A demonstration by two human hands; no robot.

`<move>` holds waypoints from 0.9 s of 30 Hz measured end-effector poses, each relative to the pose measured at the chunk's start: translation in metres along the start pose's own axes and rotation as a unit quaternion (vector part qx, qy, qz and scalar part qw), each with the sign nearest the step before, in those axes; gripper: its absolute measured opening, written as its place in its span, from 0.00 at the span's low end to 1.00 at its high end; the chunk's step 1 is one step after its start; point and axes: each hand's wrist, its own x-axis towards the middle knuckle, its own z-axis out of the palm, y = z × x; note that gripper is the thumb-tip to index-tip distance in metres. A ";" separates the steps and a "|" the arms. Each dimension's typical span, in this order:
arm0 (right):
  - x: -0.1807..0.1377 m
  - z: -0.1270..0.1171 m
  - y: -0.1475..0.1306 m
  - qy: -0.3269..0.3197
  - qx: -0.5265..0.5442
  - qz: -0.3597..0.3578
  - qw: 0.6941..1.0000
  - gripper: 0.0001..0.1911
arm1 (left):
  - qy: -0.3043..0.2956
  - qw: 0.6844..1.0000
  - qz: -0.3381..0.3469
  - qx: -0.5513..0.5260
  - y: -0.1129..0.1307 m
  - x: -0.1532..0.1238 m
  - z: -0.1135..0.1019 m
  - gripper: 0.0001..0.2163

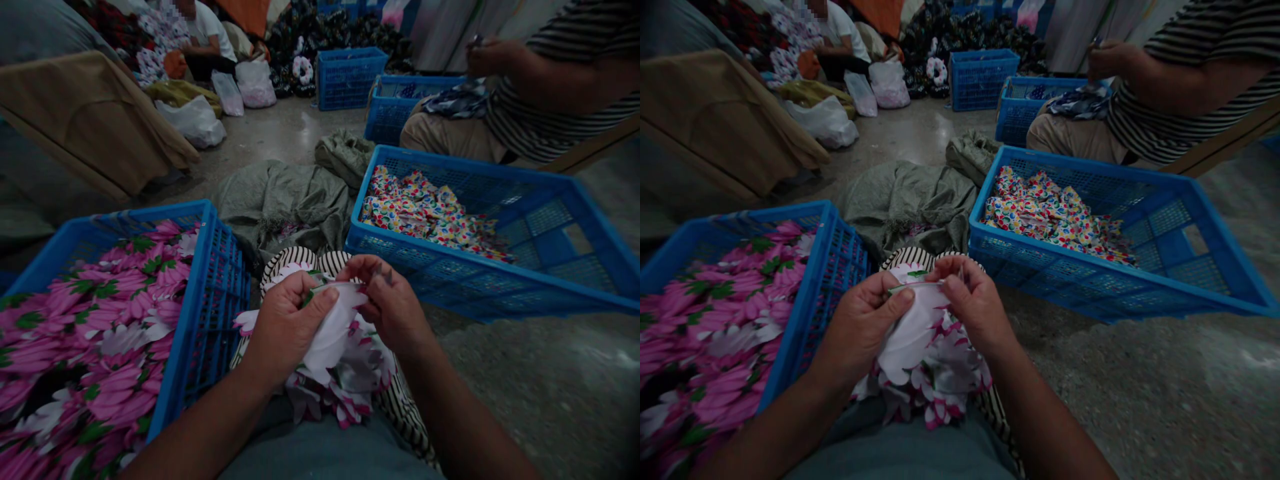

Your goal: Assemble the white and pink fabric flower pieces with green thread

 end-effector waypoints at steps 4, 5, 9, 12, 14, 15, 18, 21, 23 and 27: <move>-0.001 -0.005 0.011 0.031 -0.026 -0.038 0.998 0.10 | -0.019 0.993 0.057 0.097 0.002 0.000 -0.002 0.07; -0.001 -0.007 0.013 0.053 -0.032 -0.079 0.995 0.08 | -0.021 0.987 0.081 0.137 0.003 0.001 -0.004 0.05; -0.004 -0.011 0.014 0.044 -0.116 -0.246 0.961 0.04 | 0.043 0.941 0.220 0.255 0.003 0.006 -0.013 0.04; -0.008 -0.011 0.010 -0.001 -0.234 -0.326 0.916 0.08 | 0.116 0.889 0.366 0.249 -0.002 0.012 -0.019 0.09; -0.009 -0.010 0.009 -0.030 -0.301 -0.357 0.884 0.11 | 0.142 0.851 0.444 0.243 -0.008 0.016 -0.022 0.11; -0.008 -0.011 0.009 -0.046 -0.322 -0.369 0.871 0.13 | 0.151 0.835 0.472 0.239 -0.011 0.018 -0.024 0.12; -0.007 -0.011 0.011 -0.082 -0.350 -0.387 0.849 0.12 | 0.162 0.816 0.511 0.218 -0.016 0.022 -0.028 0.12; -0.006 -0.013 0.012 -0.094 -0.365 -0.372 0.848 0.09 | 0.160 0.817 0.514 0.208 -0.017 0.025 -0.029 0.12; -0.006 -0.014 0.012 -0.095 -0.375 -0.360 0.849 0.08 | 0.158 0.818 0.514 0.204 -0.016 0.026 -0.030 0.12; -0.005 -0.015 0.009 -0.087 -0.380 -0.359 0.848 0.06 | 0.165 0.819 0.509 0.206 -0.014 0.026 -0.029 0.13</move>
